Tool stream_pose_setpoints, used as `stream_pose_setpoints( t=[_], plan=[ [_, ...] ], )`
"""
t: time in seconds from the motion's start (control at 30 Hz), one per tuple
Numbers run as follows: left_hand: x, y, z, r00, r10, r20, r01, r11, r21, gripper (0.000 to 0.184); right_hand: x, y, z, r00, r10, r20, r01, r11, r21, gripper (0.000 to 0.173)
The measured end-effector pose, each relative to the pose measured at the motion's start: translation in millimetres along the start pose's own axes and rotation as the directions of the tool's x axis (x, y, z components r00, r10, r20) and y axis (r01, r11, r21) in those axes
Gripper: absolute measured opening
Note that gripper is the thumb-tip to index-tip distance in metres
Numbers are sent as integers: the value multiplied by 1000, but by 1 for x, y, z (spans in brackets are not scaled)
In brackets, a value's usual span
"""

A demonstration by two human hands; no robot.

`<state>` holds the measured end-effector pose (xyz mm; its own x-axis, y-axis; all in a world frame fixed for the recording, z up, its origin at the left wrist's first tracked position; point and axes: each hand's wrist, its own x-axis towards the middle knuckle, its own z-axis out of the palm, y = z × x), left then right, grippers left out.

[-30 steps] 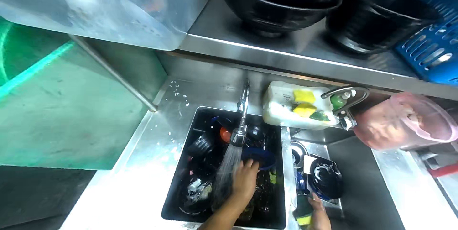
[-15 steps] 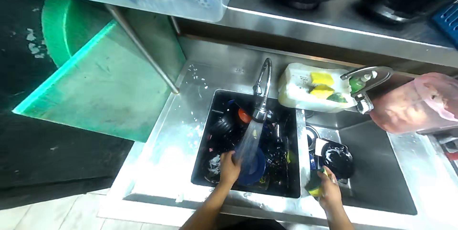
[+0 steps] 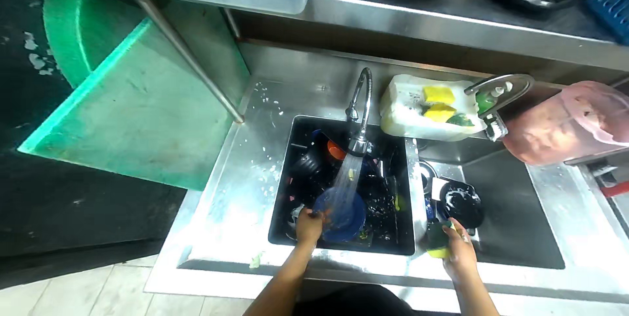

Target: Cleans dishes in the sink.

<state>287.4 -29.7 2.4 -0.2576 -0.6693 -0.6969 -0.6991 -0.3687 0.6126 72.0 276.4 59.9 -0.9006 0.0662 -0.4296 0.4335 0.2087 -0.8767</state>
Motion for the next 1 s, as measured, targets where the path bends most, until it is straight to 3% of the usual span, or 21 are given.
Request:
stream_pose_setpoints(
  t=[0.07, 0.17, 0.23, 0.33, 0.5, 0.67, 0.83, 1.0],
  plan=[
    [-14, 8, -2, 995, -68, 70, 83, 967, -242, 43, -6, -11, 8, 999, 23, 28, -24, 998, 64, 49],
    [-30, 19, 0, 953, -169, 252, 296, 705, -644, 47, -15, -28, 25, 991, 46, 129, -68, 984, 166, 48],
    [-36, 31, 3, 936, -172, 306, 348, 565, -748, 54, -22, -37, 39, 984, 15, 176, -40, 989, 142, 49],
    [-38, 42, 8, 931, -147, 333, 359, 527, -770, 49, -35, -46, 62, 964, -103, 246, 117, 992, -43, 52],
    [-41, 58, 13, 914, -62, 402, 359, 589, -724, 57, -59, -56, 106, 877, -15, 480, 190, 929, -318, 58],
    [-42, 59, 20, 925, 39, 378, 238, 716, -656, 74, -78, -48, 143, 822, 42, 567, 108, 968, -228, 53],
    [-13, 59, 8, 979, 4, 202, 52, 961, -271, 64, -90, -38, 152, 785, 47, 618, 102, 974, -204, 46],
    [1, 58, 10, 985, 29, 171, 5, 981, -194, 66, -96, -34, 153, 807, 44, 588, 74, 982, -175, 43]
  ],
)
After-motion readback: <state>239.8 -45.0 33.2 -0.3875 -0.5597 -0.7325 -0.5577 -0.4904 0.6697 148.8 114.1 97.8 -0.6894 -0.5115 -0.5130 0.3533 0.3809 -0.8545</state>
